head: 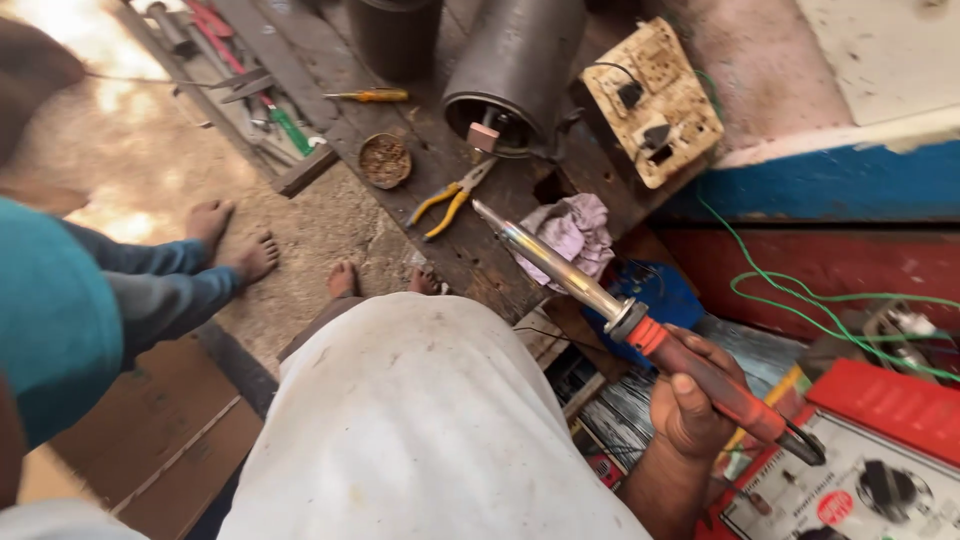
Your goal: Repairing an electrical motor component using tools and a soldering iron.
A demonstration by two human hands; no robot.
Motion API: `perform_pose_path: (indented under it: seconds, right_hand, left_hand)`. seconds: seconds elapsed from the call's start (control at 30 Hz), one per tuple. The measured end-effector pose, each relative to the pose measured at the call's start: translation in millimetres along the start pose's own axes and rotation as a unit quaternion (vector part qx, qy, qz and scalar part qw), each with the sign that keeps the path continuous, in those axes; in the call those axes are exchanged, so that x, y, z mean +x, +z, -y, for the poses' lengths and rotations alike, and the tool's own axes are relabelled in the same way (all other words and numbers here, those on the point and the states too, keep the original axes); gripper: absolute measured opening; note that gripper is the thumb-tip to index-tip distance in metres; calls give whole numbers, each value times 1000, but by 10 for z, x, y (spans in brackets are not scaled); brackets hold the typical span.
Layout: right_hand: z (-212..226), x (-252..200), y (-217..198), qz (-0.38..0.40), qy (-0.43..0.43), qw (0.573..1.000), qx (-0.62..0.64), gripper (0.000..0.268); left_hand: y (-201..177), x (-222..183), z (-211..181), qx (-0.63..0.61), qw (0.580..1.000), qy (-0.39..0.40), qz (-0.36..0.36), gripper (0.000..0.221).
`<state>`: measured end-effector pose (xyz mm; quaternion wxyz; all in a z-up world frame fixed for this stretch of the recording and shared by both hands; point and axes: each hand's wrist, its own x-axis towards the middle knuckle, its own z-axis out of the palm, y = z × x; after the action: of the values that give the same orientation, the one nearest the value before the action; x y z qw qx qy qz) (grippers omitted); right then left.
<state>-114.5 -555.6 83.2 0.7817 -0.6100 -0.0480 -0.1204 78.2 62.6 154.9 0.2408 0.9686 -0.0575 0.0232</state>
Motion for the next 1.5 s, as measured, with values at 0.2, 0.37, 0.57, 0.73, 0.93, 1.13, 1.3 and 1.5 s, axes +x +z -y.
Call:
perform_pose_path:
  seconds: [0.2, 0.37, 0.57, 0.73, 0.93, 1.13, 1.3, 1.5]
  right_hand:
    - [6, -17, 115, -14, 13, 999, 49, 37]
    - [-20, -2, 356, -86, 21, 995, 40, 37]
    - [-80, 32, 524, -147, 22, 988, 30, 37]
    - [-140, 78, 618, -160, 23, 987, 14, 37]
    - [-177, 141, 686, -171, 33, 985, -2, 39]
    - [-180, 172, 706, -159, 35, 987, -5, 37]
    - [-190, 198, 713, -156, 35, 987, -8, 35]
    - [-75, 257, 769, -126, 21, 991, -42, 37]
  left_hand:
    - [894, -222, -899, -104, 991, 20, 78, 22]
    - [1744, -52, -952, -151, 987, 52, 10, 22]
    - [2029, 46, -917, -191, 981, 20, -10, 20]
    - [2125, 111, -897, -207, 978, 20, -16, 19]
    - [2208, 204, -901, -189, 981, 36, -11, 19]
    - [2264, 244, -916, -162, 986, 38, 7, 20]
    - [2255, 257, -888, -147, 988, 23, 29, 23]
    - [2267, 270, -880, -154, 987, 22, 29, 22]
